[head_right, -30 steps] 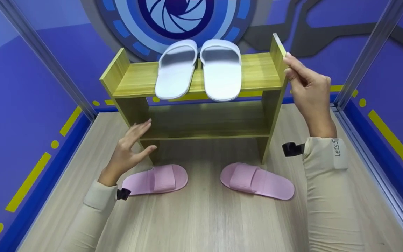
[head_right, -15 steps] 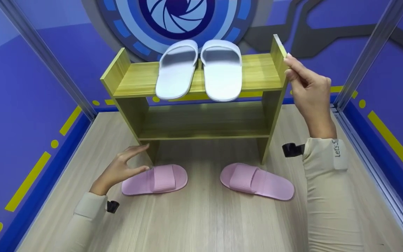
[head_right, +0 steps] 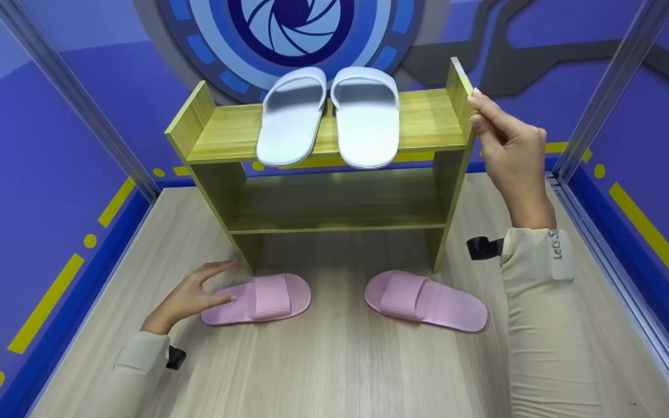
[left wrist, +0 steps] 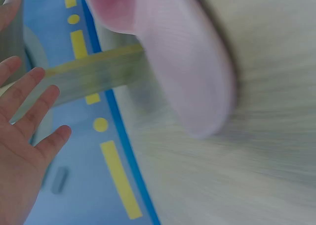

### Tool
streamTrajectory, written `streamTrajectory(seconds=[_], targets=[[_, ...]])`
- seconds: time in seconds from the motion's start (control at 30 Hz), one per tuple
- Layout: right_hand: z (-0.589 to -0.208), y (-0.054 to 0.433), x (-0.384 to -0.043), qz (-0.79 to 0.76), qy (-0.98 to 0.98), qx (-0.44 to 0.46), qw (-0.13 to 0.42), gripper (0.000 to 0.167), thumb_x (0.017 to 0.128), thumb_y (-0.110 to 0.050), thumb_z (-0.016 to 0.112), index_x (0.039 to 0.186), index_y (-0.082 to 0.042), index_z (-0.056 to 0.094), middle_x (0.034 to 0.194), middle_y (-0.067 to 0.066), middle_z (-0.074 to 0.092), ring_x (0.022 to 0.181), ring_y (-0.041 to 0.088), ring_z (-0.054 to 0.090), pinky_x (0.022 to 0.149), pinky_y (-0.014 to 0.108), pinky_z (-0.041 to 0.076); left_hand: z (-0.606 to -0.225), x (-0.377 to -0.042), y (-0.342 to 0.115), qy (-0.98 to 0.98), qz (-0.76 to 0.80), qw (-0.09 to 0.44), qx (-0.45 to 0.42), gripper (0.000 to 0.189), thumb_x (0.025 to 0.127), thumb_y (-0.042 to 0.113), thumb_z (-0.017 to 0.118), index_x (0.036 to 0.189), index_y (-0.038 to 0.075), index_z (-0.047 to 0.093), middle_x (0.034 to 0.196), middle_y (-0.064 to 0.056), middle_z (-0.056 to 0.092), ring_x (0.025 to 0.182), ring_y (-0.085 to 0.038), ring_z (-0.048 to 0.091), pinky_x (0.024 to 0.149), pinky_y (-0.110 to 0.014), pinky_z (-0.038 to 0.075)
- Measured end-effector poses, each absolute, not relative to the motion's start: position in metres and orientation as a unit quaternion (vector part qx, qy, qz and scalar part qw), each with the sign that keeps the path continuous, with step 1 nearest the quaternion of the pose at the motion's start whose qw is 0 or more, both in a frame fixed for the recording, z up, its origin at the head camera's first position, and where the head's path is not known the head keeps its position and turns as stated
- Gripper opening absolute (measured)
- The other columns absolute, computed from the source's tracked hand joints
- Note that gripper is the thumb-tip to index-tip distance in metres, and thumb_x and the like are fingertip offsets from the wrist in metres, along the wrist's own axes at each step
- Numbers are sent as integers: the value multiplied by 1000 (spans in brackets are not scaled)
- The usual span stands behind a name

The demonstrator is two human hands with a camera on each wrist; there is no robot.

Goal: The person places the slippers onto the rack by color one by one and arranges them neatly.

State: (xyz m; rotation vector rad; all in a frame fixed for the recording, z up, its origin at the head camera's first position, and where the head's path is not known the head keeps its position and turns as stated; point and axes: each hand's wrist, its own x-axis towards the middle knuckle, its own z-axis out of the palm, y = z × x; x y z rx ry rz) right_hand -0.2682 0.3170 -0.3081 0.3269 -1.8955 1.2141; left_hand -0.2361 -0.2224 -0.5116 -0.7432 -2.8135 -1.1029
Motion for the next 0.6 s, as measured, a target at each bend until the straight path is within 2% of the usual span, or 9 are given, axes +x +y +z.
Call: streamTrajectory(seconds=[0.13, 0.33, 0.6], targets=[[-308, 317, -269, 480, -758, 136, 420, 27, 89, -2, 65, 115, -4, 70, 121, 5, 67, 113, 6, 63, 85, 9, 50, -525, -234, -231, -902, -365, -8, -230, 69, 74, 24, 83, 136, 10, 56, 138, -8, 57, 130, -34, 49, 106, -55, 40], [-308, 317, -268, 492, -755, 126, 414, 27, 88, -3, 66, 114, -3, 70, 121, 5, 67, 113, 6, 63, 84, 9, 50, -540, -232, -245, -906, -361, -41, -217, 76, 72, 27, 84, 139, 8, 52, 141, -12, 53, 131, -35, 48, 108, -51, 39], [-307, 316, -268, 485, -756, 123, 423, 25, 89, -2, 65, 113, -3, 71, 120, 5, 68, 111, 4, 64, 81, 7, 50, -550, -232, -256, -908, -361, -61, -206, 78, 69, 25, 86, 136, 2, 53, 140, -17, 53, 132, -37, 46, 110, -52, 35]])
